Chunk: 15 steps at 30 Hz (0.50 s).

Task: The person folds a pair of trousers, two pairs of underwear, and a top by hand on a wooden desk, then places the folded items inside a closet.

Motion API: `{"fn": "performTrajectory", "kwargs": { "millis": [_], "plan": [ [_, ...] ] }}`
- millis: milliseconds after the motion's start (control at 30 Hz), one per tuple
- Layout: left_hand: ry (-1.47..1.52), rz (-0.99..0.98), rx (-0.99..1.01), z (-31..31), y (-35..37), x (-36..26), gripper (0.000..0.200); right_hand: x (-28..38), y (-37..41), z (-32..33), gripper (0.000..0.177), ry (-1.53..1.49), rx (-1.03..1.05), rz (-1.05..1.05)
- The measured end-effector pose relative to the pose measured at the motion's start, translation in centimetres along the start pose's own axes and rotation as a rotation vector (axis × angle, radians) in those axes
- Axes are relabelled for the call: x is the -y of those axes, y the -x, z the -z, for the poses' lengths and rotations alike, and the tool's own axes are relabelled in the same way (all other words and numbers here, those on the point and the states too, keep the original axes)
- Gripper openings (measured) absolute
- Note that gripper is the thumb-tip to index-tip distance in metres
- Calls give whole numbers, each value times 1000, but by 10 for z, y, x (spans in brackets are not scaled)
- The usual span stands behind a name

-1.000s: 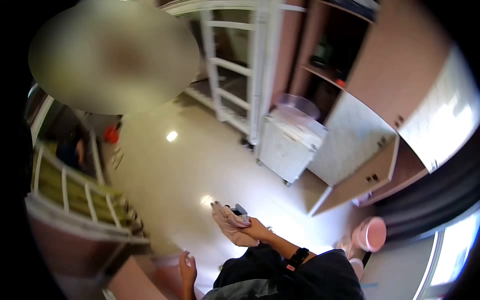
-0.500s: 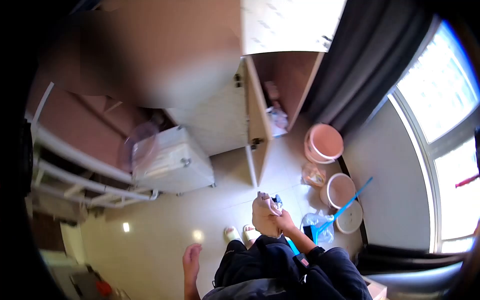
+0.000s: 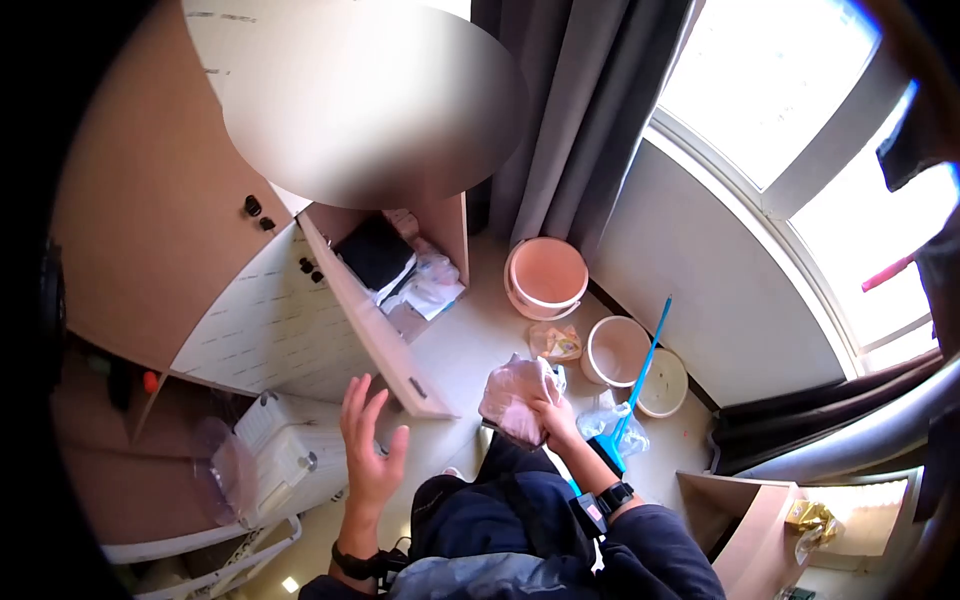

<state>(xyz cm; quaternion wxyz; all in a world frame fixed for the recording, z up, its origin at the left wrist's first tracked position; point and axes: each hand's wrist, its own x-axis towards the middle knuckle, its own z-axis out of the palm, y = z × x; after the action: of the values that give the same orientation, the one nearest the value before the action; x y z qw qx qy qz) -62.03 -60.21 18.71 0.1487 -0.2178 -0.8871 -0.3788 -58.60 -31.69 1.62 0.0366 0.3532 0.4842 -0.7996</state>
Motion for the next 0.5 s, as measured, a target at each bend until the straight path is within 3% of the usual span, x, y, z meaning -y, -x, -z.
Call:
{"fn": "performTrajectory", "kwargs": {
  "millis": [133,233,333,367,400,467,500],
  "plan": [
    [-165,7,-40,-40,-26,20,40,22,-73,-13,46,-21,3,-69],
    [-114,99,-164,-60,-18,29,35,37,-146,-37,44,73,-18,-128],
    [-93,238,-276,-85,33,35,51,14,-245,-39,45,184,99,-228],
    [-132,101,-499,-108,38,47,56,12,-271,-45,43,213,125,-242],
    [-737,-442,-274,-95,46,78,61,11,-296,-57,40,249,155,-265],
    [-571,107,-271,-124,59,76,60,2,-349,-82,35,303,255,-273],
    [-575,274,-257,-140,65,74,60,-10,-378,-93,35,297,312,-246]
  ]
}}
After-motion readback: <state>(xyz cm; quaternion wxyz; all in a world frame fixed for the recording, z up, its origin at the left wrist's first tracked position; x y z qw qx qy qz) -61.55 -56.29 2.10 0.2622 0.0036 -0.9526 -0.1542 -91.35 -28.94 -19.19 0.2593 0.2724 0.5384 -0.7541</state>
